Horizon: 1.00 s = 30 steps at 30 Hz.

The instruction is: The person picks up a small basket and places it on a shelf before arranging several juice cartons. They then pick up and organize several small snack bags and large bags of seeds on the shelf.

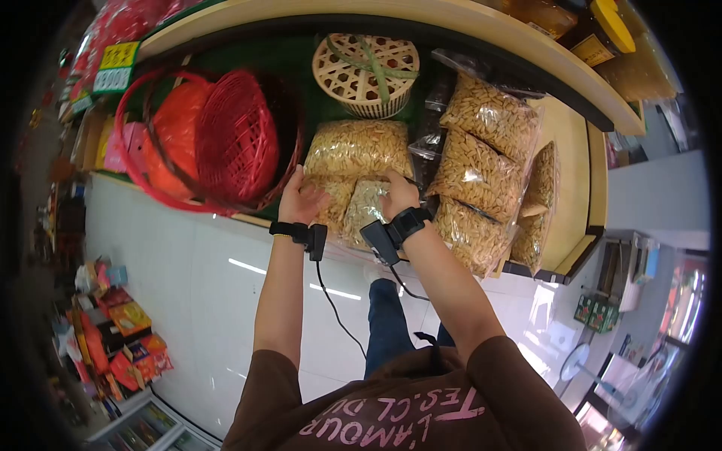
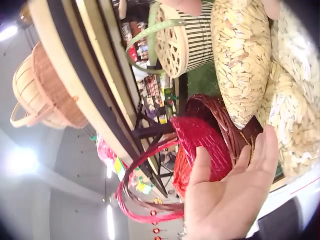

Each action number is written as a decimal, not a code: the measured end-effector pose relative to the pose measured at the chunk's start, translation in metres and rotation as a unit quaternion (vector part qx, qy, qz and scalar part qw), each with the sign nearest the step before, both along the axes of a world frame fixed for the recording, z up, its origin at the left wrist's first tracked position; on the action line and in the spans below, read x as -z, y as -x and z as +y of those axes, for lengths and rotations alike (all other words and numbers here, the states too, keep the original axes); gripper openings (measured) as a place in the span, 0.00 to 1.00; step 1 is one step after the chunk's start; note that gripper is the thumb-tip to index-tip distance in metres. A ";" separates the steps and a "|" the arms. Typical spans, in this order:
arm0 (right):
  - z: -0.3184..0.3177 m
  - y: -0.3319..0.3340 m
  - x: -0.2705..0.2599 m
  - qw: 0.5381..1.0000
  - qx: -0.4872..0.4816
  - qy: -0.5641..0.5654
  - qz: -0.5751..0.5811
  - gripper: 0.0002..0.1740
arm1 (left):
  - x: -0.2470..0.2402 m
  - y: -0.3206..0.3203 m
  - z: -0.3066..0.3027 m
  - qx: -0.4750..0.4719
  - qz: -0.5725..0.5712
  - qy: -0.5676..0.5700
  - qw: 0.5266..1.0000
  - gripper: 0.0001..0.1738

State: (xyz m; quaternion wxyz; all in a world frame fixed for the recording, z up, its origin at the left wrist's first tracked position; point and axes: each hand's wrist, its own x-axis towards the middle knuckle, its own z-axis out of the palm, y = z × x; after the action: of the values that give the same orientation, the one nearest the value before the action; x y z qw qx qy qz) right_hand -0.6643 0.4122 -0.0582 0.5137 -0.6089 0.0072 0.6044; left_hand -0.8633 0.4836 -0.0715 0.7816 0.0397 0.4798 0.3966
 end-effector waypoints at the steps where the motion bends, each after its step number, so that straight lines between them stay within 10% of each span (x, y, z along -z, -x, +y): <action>1: 0.007 0.004 0.004 0.995 0.083 0.023 0.056 0.35 | 0.007 -0.003 0.011 0.008 -0.011 0.013 1.000 0.44; 7: 0.029 -0.005 0.047 0.924 0.328 0.010 0.195 0.35 | 0.037 -0.017 0.042 0.028 -0.019 -0.001 0.999 0.38; 17: 0.029 -0.006 0.048 0.925 0.323 -0.057 0.193 0.32 | 0.070 -0.013 0.043 -0.007 0.011 0.010 1.000 0.21; 30: -0.016 0.015 -0.009 0.954 0.239 -0.127 0.126 0.23 | 0.017 0.013 -0.013 -0.016 -0.094 -0.024 0.995 0.23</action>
State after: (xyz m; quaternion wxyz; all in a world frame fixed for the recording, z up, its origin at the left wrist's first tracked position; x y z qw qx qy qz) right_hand -0.6795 0.3958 -0.0496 0.7109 -0.4383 0.1406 0.5317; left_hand -0.8763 0.4707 -0.0884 0.8155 0.0132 0.3956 0.4223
